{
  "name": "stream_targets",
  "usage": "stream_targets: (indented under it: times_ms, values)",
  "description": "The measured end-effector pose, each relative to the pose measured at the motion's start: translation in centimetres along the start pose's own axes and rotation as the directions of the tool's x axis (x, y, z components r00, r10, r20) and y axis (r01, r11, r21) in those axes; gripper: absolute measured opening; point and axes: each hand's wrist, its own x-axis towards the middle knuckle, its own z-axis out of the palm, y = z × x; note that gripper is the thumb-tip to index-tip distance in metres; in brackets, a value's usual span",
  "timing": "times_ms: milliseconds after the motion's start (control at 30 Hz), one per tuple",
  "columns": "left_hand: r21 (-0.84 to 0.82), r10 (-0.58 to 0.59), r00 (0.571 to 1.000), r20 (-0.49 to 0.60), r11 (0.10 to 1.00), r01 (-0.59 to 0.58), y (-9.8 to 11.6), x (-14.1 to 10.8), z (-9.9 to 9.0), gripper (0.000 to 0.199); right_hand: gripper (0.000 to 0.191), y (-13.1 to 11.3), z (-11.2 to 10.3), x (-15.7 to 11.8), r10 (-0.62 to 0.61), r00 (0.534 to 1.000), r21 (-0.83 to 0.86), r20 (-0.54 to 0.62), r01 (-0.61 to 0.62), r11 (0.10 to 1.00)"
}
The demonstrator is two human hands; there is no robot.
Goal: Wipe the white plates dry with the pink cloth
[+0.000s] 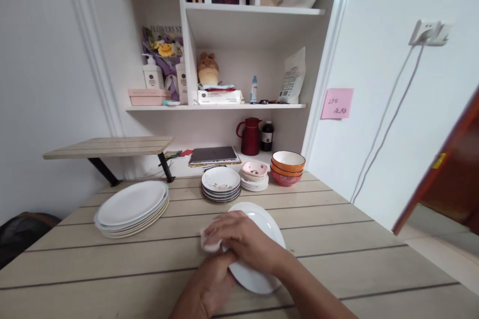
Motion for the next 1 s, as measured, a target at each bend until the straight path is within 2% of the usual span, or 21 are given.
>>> stream_targets:
  times_ms: [100,233,300,433,533,633,700,800,867,900,967,1000]
  values:
    - [0.108,-0.092,0.995,0.049,0.99,0.087,0.4,-0.5,0.3,0.054,0.038,3.1,-0.8,-0.8,0.105,0.972,-0.038,-0.21,-0.115,0.993]
    - [0.115,-0.106,0.992,0.064,0.988,0.099,0.9,-1.0,0.6,0.052,0.034,7.0,-2.3,-2.6,0.3,0.867,0.002,-0.398,-0.326,0.945]
    - [0.073,-0.077,0.994,0.072,0.995,0.072,0.9,-1.1,0.7,0.053,0.032,7.6,-2.7,-3.1,0.342,0.833,0.062,-0.434,-0.351,0.934]
    - [-0.077,0.06,0.989,0.135,0.996,-0.05,0.9,-0.8,1.2,0.058,0.031,6.8,-2.8,-3.2,0.315,0.814,0.127,-0.488,-0.291,0.948]
    - [-0.2,0.223,0.964,0.147,0.961,-0.192,1.6,-0.3,1.5,0.058,0.031,5.4,-1.9,-2.8,0.248,0.831,0.103,-0.497,-0.228,0.968]
    - [-0.275,0.319,0.944,0.086,0.918,-0.285,2.8,0.1,1.1,0.049,0.033,3.6,0.0,-2.2,0.125,0.904,-0.019,-0.41,-0.146,0.989]
    - [-0.287,0.303,0.953,0.018,0.914,-0.285,3.5,0.1,0.3,0.041,0.036,2.2,1.6,-1.8,0.022,0.961,-0.136,-0.277,-0.062,0.989]
    - [-0.26,0.207,0.978,0.007,0.945,-0.198,4.0,0.0,-1.1,0.033,0.042,0.4,3.5,-1.3,-0.072,0.994,-0.192,-0.081,0.055,0.98]
    - [-0.238,0.167,0.984,0.068,0.96,-0.146,4.1,-0.2,-1.4,0.033,0.041,-0.2,3.9,-1.2,-0.082,0.996,-0.109,-0.034,0.078,0.991]
    - [-0.225,0.165,0.983,0.08,0.964,-0.144,4.1,-0.3,-1.4,0.032,0.038,-0.2,3.8,-1.4,-0.055,0.997,-0.022,-0.05,0.054,0.998]
    - [-0.185,0.246,0.969,0.029,0.954,-0.237,4.1,-0.4,-0.8,0.028,0.029,0.4,3.1,-1.8,0.095,0.985,0.227,-0.142,-0.061,0.972]
    - [-0.147,0.311,0.95,-0.019,0.939,-0.31,4.1,-0.4,-0.5,0.027,0.024,1.0,2.5,-2.0,0.22,0.951,0.37,-0.219,-0.128,0.92]
